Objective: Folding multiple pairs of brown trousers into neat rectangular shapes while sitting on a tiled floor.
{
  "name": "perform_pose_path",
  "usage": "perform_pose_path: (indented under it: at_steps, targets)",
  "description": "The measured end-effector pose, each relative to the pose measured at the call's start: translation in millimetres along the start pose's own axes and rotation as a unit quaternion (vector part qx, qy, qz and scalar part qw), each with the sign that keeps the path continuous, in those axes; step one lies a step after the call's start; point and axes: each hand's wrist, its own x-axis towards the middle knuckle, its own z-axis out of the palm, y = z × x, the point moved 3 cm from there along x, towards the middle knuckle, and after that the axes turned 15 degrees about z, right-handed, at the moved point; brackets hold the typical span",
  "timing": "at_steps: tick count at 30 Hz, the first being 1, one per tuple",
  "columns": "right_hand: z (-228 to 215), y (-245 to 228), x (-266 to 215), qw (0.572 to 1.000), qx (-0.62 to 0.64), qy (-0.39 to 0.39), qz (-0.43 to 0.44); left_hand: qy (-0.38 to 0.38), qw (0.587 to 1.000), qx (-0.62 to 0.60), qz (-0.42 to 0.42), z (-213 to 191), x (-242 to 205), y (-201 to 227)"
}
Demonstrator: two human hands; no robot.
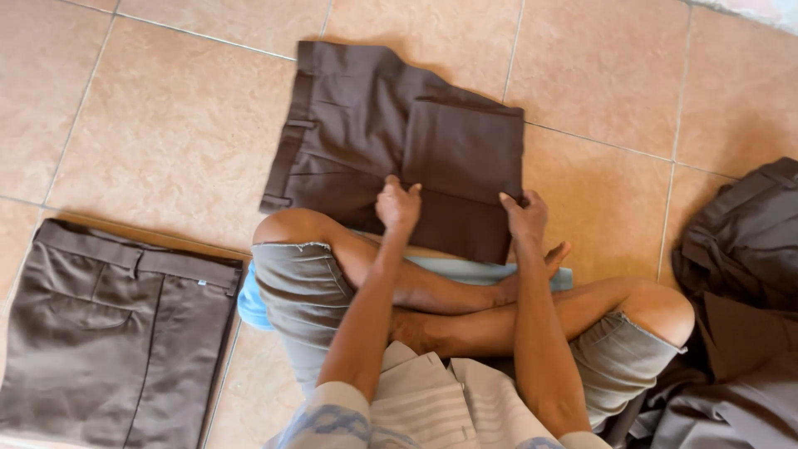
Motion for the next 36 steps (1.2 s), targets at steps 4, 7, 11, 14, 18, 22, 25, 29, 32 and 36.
perform_pose_path:
  at_steps: [4,7,11,14,18,22,25,29,32,36]
  targets:
    - [-12.1,19.2,-3.6,0.99,0.078,-0.041,0.113,0.024,0.999,0.008,0.033,16.1,-13.8,37.9]
    - [-22.3,5.4,-19.3,0.972,0.158,-0.065,0.159,0.002,0.996,-0.012,0.09,-10.8,-19.8,70.2]
    - [-37.4,-41.8,-56.7,0.934,0.251,-0.102,0.235,0.001,0.985,-0.043,0.169,-80.1,-3.9,106.6]
    - [-23.0,-19.1,-38.1,0.919,0.292,-0.124,0.233,0.067,0.984,-0.026,0.16,-142.4,27.2,93.2]
    - [-8.2,3.6,-15.7,0.936,0.241,-0.126,0.225,0.094,0.993,0.044,0.056,-165.4,109.3,-35.7]
    - [1.4,8.5,-8.2,0.965,0.153,-0.074,0.199,0.076,0.993,0.077,-0.057,-127.6,166.1,-157.8]
    - [13.1,-10.3,-36.1,0.977,0.117,-0.073,0.164,0.094,0.99,0.07,-0.082,-115.3,163.8,-163.8]
    - [39.3,-71.8,-94.0,0.985,0.011,-0.146,0.093,0.116,0.99,0.068,-0.054,-110.3,163.8,-164.7]
    - [63.2,-86.5,-103.6,0.986,-0.066,-0.118,0.097,0.19,0.981,0.037,-0.017,-120.4,143.0,-145.8]
    - [79.6,-53.9,-74.6,0.984,-0.07,-0.125,0.108,0.195,0.97,0.117,-0.088,-117.1,147.3,-146.5]
